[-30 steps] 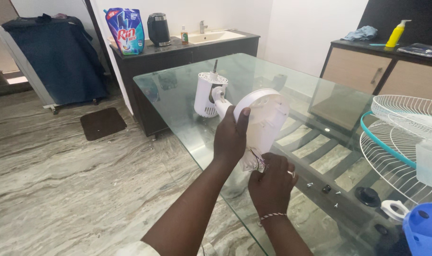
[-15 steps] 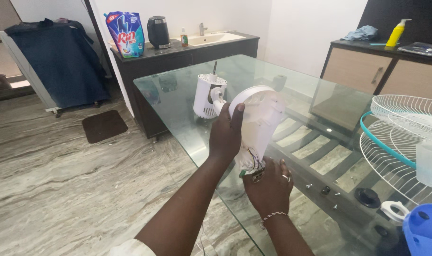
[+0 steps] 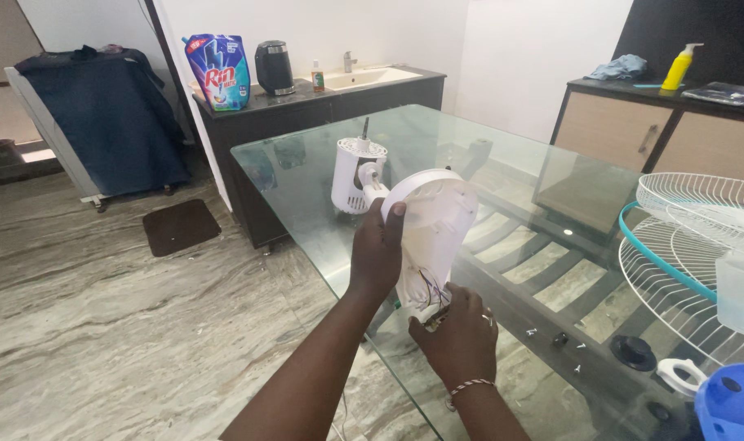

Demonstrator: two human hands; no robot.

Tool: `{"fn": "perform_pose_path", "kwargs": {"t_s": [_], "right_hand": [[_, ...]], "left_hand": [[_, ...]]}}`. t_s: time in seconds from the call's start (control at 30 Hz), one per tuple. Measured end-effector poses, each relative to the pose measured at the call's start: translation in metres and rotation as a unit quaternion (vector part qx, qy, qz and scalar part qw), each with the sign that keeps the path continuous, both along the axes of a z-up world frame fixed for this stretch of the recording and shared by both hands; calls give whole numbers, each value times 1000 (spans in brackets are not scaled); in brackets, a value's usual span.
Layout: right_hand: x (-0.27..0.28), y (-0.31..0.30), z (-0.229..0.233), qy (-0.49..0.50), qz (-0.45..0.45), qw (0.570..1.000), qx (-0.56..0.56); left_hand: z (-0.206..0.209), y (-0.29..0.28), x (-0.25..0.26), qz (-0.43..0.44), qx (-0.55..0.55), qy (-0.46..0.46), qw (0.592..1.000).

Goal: The person disassembles a white oscillating fan on a glass table, removes the rear housing, and uses a screwdriver to adjust internal wiring and components. The fan motor and cage remain on the table while the person works on the exposed electronics.

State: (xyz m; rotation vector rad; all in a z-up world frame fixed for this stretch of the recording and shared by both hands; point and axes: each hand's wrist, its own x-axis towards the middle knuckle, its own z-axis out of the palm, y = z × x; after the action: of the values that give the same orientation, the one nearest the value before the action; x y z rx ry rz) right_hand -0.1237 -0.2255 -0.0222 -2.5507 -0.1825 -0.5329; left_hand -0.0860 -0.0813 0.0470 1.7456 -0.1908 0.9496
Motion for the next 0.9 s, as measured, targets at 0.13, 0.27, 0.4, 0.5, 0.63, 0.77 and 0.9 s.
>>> {"fn": "perform_pose_path", "kwargs": {"t_s": [0.13, 0.27, 0.4, 0.5, 0.63, 0.77, 0.9], "right_hand": [[3, -4, 3, 14, -1, 996, 85], [1, -4, 0, -49, -11, 992, 119], [-1, -6, -2, -138, 14, 976, 169], [2, -6, -2, -143, 36, 971, 189], [6, -6, -4, -119, 59, 973, 187], [13, -2, -9, -121, 76, 976, 164], [29, 0, -12, -84, 54, 983, 156]], "left_hand": [[-1, 1, 4, 1, -3, 33, 999], [-2, 2, 6, 1, -11, 23, 1000], [3, 5, 11, -9, -27, -30, 999], [6, 7, 13, 8, -16, -21, 1000], [9, 9, 18, 16, -19, -9, 1000], [4, 20, 25, 12, -9, -21, 1000], [2, 31, 37, 6, -35, -32, 999]]}}
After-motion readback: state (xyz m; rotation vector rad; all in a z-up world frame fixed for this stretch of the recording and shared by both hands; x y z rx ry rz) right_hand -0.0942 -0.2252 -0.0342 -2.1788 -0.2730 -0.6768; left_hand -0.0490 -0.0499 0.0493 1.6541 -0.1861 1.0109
